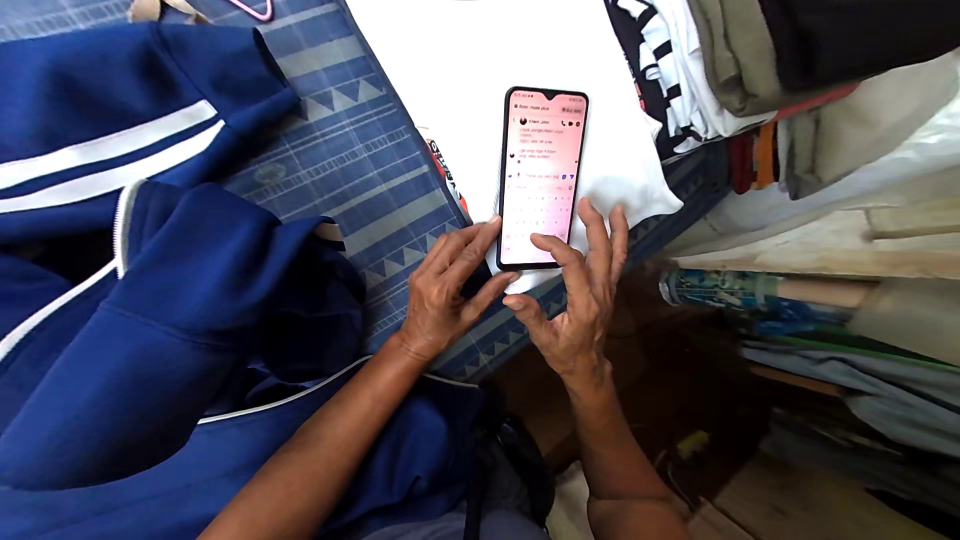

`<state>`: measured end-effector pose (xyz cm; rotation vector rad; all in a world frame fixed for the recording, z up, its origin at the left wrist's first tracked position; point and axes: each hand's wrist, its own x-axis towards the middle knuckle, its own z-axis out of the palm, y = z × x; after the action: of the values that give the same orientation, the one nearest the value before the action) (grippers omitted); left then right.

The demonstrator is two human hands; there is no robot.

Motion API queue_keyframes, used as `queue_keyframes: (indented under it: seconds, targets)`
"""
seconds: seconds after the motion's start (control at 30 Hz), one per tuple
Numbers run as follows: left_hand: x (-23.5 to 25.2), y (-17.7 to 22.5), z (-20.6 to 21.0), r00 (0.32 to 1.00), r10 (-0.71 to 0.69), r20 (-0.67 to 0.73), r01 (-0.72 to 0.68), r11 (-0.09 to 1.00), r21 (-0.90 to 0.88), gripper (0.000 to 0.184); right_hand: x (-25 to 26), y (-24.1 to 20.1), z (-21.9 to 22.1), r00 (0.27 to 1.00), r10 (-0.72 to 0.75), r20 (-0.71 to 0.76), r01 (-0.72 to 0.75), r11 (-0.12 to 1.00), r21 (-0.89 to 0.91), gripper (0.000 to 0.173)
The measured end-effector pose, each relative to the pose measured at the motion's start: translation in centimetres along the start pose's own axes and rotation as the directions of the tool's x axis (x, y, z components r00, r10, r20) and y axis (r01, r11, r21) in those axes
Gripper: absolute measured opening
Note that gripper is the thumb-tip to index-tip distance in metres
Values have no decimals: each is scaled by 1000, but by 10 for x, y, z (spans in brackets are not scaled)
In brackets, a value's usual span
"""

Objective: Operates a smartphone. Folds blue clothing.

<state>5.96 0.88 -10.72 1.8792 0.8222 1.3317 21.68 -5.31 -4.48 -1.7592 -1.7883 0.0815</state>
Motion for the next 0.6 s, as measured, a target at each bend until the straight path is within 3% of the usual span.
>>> queue_keyframes:
  seconds: [0.6]
  targets:
    - [0,0,1,1000,-4,-9,4,1000,10,50,6,6,-6,999,35,-25,-36,998,-55,70]
